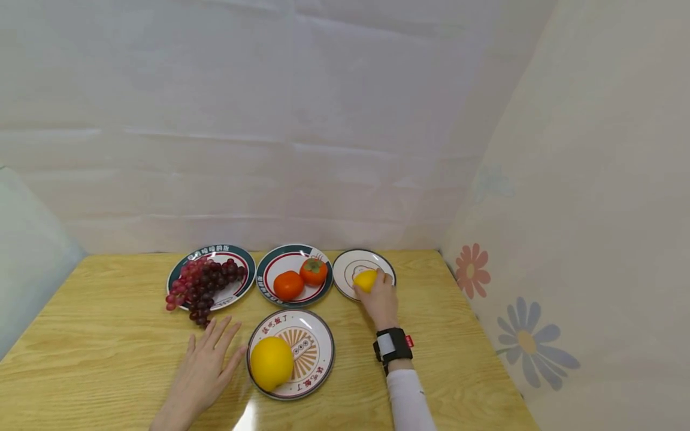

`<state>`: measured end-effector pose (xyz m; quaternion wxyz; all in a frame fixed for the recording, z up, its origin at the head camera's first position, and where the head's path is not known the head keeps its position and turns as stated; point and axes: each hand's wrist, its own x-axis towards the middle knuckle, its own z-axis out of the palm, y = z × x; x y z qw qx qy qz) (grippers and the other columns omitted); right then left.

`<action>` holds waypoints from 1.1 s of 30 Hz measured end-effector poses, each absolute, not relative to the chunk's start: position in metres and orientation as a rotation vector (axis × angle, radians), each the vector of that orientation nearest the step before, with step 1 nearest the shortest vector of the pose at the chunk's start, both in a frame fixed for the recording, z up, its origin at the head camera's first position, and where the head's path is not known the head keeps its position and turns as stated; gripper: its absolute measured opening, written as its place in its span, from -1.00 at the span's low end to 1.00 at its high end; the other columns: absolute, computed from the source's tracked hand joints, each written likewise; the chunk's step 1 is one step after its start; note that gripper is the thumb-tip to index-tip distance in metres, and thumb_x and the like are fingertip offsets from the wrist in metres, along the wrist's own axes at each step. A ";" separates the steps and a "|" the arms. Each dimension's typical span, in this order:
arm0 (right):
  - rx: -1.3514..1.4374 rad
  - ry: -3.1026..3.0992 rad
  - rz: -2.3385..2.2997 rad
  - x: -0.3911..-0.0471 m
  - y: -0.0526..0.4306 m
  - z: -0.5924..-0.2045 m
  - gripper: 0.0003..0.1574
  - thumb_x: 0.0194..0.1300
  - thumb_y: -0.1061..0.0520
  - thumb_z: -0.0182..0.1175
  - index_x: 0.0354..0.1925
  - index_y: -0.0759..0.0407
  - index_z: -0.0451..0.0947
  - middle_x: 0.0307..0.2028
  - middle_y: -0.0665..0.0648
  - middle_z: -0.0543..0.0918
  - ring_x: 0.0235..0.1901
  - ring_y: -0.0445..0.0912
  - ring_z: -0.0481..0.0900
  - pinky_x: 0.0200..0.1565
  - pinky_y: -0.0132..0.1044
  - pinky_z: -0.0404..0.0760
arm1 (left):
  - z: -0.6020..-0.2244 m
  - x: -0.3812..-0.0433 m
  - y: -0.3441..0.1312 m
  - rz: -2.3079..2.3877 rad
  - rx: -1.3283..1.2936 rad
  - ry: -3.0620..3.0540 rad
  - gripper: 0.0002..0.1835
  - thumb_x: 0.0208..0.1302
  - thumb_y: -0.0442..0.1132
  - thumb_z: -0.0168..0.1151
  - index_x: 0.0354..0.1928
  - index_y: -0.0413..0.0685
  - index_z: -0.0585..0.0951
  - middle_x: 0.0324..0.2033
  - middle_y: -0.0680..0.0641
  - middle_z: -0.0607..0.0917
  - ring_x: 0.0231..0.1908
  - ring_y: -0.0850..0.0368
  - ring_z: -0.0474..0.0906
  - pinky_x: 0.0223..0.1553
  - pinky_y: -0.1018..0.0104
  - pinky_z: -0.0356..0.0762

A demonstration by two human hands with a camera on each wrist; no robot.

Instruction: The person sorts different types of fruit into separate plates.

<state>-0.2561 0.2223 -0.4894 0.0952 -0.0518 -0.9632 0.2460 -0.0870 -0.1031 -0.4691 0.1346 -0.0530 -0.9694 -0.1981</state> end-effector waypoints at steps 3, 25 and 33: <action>-0.140 -2.849 0.720 -0.256 0.225 -0.488 0.01 0.09 -0.24 0.27 0.29 0.28 0.13 0.17 0.41 0.28 0.03 0.28 0.39 -0.06 0.18 0.57 | -0.469 -0.087 -0.103 -0.579 -0.150 -2.830 -0.50 0.27 0.01 0.11 0.19 -0.05 0.47 0.26 -0.18 0.38 0.29 -0.22 0.16 0.16 -0.46 0.11; 0.642 -2.872 0.461 -0.189 0.160 -0.449 -0.15 0.17 -0.23 0.20 0.31 0.08 0.22 0.32 0.26 0.20 0.28 0.16 0.18 0.22 0.14 0.39 | -0.469 -0.086 -0.103 -0.569 -0.157 -2.818 -0.50 0.27 0.01 0.11 0.19 -0.05 0.46 0.27 -0.17 0.36 0.29 -0.23 0.15 0.17 -0.45 0.12; 1.062 -2.881 0.422 -0.153 0.128 -0.442 -0.12 0.19 -0.39 0.03 0.35 -0.05 0.15 0.35 0.10 0.18 0.26 0.03 0.26 0.20 0.05 0.45 | -0.469 -0.087 -0.103 -0.569 -0.156 -2.842 -0.50 0.27 0.03 0.10 0.20 -0.04 0.46 0.28 -0.16 0.36 0.30 -0.22 0.14 0.17 -0.46 0.11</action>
